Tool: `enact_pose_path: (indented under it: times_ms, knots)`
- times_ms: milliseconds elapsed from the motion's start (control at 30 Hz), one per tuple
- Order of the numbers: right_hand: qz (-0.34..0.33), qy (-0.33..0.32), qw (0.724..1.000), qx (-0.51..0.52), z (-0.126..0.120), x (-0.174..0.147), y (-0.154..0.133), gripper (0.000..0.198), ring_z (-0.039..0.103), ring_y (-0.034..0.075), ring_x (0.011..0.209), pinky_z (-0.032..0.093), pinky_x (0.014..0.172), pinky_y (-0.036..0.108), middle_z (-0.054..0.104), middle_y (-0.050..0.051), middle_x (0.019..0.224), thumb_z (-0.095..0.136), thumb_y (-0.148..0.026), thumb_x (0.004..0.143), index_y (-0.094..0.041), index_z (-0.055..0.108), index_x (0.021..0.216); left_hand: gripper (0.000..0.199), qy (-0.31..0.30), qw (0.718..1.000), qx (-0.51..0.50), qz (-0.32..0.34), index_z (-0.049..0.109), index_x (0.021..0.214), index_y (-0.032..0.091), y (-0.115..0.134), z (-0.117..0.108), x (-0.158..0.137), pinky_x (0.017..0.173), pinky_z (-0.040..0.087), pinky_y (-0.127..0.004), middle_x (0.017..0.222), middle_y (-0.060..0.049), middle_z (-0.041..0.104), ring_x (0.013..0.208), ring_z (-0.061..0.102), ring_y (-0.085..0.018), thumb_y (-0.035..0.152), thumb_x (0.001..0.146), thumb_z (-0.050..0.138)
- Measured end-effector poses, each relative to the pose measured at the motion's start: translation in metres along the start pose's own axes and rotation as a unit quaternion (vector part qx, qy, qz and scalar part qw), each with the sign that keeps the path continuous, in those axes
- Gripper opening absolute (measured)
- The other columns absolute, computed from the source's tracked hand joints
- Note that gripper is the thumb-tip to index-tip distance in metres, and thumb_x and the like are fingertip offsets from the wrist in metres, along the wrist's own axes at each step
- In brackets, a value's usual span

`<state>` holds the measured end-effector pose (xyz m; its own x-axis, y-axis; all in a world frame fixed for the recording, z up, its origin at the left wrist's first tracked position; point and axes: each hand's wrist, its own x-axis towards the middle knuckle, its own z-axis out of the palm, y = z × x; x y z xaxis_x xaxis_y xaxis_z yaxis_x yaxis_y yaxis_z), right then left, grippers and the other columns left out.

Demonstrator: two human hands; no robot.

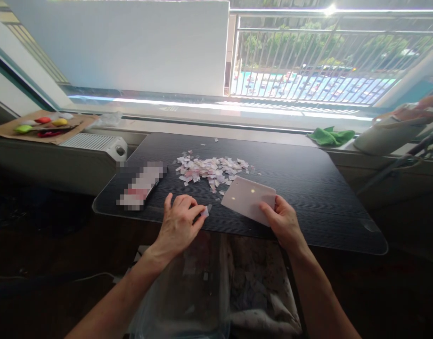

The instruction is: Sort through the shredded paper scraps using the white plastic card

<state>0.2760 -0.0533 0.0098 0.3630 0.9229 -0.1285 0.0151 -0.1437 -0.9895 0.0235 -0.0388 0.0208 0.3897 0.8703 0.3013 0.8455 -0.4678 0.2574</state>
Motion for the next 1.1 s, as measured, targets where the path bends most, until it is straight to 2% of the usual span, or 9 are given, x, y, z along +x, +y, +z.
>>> enact_pose_path:
  times_ms: [233,400,567,667,767,900,967,1100]
  knots:
    - [-0.011,-0.001,1.000,-0.003,-0.003,-0.002,0.006,0.039,0.069,0.020,0.073,0.056,0.069,0.033,0.075,0.005,0.084,0.073,-0.044,0.068,-0.018,0.064,0.096,0.014,0.015,0.999,-0.012,-0.039,0.066,0.079,0.021,-0.004,0.000,0.006,0.111,0.028,-0.060,0.093,-0.005,0.068,0.103,0.058,-0.025,0.020,0.088,0.055]
    - [-0.016,0.006,1.000,-0.015,-0.002,-0.004,0.003,0.039,0.069,0.020,0.072,0.056,0.067,0.032,0.075,0.004,0.082,0.074,-0.045,0.066,-0.018,0.064,0.093,0.017,0.042,0.996,0.038,-0.069,0.069,0.086,0.020,-0.013,-0.005,0.010,0.109,0.029,-0.061,0.092,-0.007,0.067,0.104,0.057,-0.028,0.020,0.089,0.052]
    - [0.002,0.013,1.000,0.020,0.005,-0.009,-0.003,0.042,0.069,0.020,0.070,0.058,0.066,0.032,0.074,0.003,0.080,0.075,-0.046,0.063,-0.019,0.063,0.091,0.024,-0.001,1.000,0.028,0.008,0.073,0.096,0.024,-0.006,-0.009,-0.005,0.110,0.028,-0.062,0.098,-0.006,0.065,0.106,0.056,-0.026,0.019,0.091,0.050]
    - [-0.008,-0.004,1.000,0.016,0.011,-0.013,-0.006,0.039,0.069,0.020,0.069,0.057,0.063,0.031,0.074,0.003,0.079,0.073,-0.046,0.066,-0.019,0.062,0.092,0.025,-0.006,1.000,0.020,0.018,0.072,0.100,0.024,0.000,-0.008,-0.010,0.110,0.029,-0.062,0.100,-0.007,0.065,0.109,0.056,-0.026,0.019,0.092,0.049]
    - [-0.027,0.002,1.000,-0.001,0.014,-0.017,-0.007,0.035,0.068,0.020,0.069,0.057,0.063,0.031,0.073,0.003,0.079,0.071,-0.044,0.069,-0.020,0.062,0.093,0.030,-0.007,0.999,0.029,0.019,0.072,0.106,0.025,-0.001,-0.008,-0.005,0.111,0.028,-0.064,0.103,-0.008,0.064,0.113,0.054,-0.027,0.016,0.091,0.048]
    - [-0.029,0.009,0.999,-0.008,0.010,-0.022,-0.007,0.033,0.068,0.020,0.070,0.057,0.064,0.031,0.072,0.002,0.079,0.071,-0.043,0.072,-0.021,0.060,0.094,0.040,-0.033,0.996,0.040,0.070,0.072,0.109,0.028,-0.007,-0.005,0.005,0.114,0.023,-0.066,0.111,-0.008,0.063,0.125,0.049,-0.028,0.009,0.087,0.045]
    - [-0.026,0.005,1.000,-0.012,0.008,-0.026,-0.007,0.033,0.068,0.021,0.070,0.058,0.063,0.032,0.072,0.003,0.080,0.070,-0.044,0.072,-0.022,0.060,0.095,0.040,-0.036,0.995,0.051,0.072,0.072,0.109,0.028,-0.011,-0.004,0.009,0.114,0.021,-0.067,0.114,-0.009,0.062,0.128,0.046,-0.030,0.009,0.086,0.046]
    - [-0.037,0.001,0.999,-0.021,0.014,-0.035,-0.008,0.033,0.067,0.020,0.069,0.058,0.062,0.031,0.071,0.003,0.080,0.068,-0.045,0.074,-0.021,0.060,0.096,0.038,-0.021,0.997,0.071,0.037,0.073,0.108,0.027,-0.016,-0.005,0.009,0.113,0.022,-0.068,0.114,-0.011,0.062,0.127,0.047,-0.031,0.011,0.086,0.045]
